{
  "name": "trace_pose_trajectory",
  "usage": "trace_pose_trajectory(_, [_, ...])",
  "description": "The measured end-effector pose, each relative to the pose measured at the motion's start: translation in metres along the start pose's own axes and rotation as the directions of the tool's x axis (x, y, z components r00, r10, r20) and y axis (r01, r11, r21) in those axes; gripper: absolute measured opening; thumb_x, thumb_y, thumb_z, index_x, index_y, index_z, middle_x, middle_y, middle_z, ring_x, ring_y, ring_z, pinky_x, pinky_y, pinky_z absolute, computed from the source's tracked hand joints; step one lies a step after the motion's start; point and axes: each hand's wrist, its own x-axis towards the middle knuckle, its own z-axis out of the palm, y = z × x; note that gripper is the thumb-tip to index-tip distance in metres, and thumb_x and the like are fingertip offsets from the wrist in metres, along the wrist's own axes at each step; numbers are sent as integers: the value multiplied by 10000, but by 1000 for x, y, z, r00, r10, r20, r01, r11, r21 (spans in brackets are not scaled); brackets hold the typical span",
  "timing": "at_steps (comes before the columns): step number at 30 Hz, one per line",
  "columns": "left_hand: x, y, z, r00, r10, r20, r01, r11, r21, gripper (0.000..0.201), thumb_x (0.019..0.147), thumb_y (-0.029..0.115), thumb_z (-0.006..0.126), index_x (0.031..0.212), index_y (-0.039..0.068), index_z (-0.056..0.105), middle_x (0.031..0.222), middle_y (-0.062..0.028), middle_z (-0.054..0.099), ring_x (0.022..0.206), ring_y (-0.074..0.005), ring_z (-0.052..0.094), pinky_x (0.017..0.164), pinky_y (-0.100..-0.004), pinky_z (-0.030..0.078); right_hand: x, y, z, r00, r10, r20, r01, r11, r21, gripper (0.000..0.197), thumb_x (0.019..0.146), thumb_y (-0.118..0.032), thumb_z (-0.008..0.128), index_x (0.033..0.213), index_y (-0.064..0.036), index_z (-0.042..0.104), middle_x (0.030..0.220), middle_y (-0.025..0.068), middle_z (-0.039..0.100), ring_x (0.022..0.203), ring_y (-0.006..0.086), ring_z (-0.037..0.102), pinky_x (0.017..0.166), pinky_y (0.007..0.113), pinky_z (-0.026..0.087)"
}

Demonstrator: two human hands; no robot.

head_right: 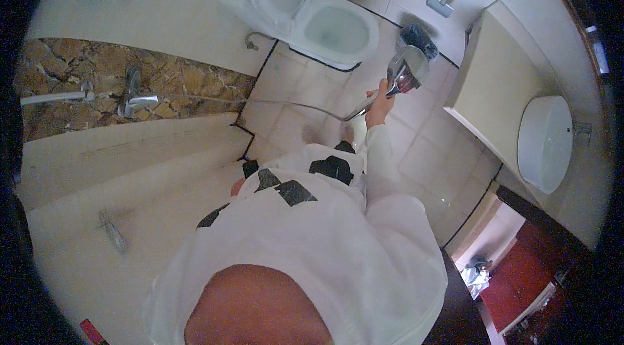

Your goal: The person replaces a trash bag in a bin, then uses a handheld shower head to spray water on the bathroom floor, toilet, and sink area. The person moves between the living area and bathroom during the task.

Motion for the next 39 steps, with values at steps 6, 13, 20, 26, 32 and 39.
trace_pose_trajectory(6, [30, -44, 1, 993, 109, 50, -110, 994, 25, 394, 764, 306, 532, 1059, 48, 486, 925, -95, 561, 830, -195, 543, 689, -300, 429, -3, 7, -26, 983, 165, 75, -160, 985, -71, 387, 734, -346, 600, 949, -86, 408, 665, 33, 448, 517, 141, 470, 491, 271, 426])
trace_pose_trajectory(13, [3, -59, 15, 993, 117, -21, -110, 970, 217, 403, 747, 326, 542, 1025, 35, 523, 903, -96, 577, 809, -179, 549, 710, -283, 427, -8, 26, -25, 924, 257, 285, -226, 964, -137, 364, 701, -129, 638, 954, -90, 381, 856, 24, 403, 609, 149, 472, 534, 298, 443])
trace_pose_trajectory(20, [-11, -87, 15, 995, 43, -89, -33, 993, 117, 411, 732, 345, 548, 993, 27, 558, 885, -99, 591, 794, -168, 555, 735, -269, 423, 20, 3, 12, 980, 83, 183, -84, 996, -1, 293, 660, 50, 572, 854, -70, 388, 707, 46, 467, 535, 153, 504, 423, 242, 400])
trace_pose_trajectory(26, [34, -120, 19, 943, 310, -118, -231, 870, 436, 443, 739, 401, 500, 989, 41, 567, 943, -123, 585, 897, -215, 542, 790, -306, 400, 90, -29, 14, 984, 98, 147, -101, 995, 13, 285, 653, 40, 589, 832, -49, 386, 684, 60, 471, 535, 168, 496, 491, 283, 427])
trace_pose_trajectory(32, [22, -108, 24, 971, 238, 6, -203, 813, 545, 454, 751, 450, 443, 979, 77, 569, 927, -122, 576, 907, -223, 523, 783, -319, 389, 141, -48, 42, 983, 149, 105, -151, 988, 11, 338, 663, 28, 583, 913, -85, 387, 685, 58, 481, 527, 170, 501, 429, 283, 406])
trace_pose_trajectory(39, [-80, 4, 68, 1000, -29, -2, 29, 992, -120, 385, 754, 394, 477, 975, 87, 547, 870, -93, 562, 787, -191, 513, 660, -291, 384, 197, -55, 77, 968, 171, 183, -176, 984, 13, 397, 646, 32, 609, 946, -105, 389, 724, 45, 487, 523, 169, 497, 456, 304, 441])
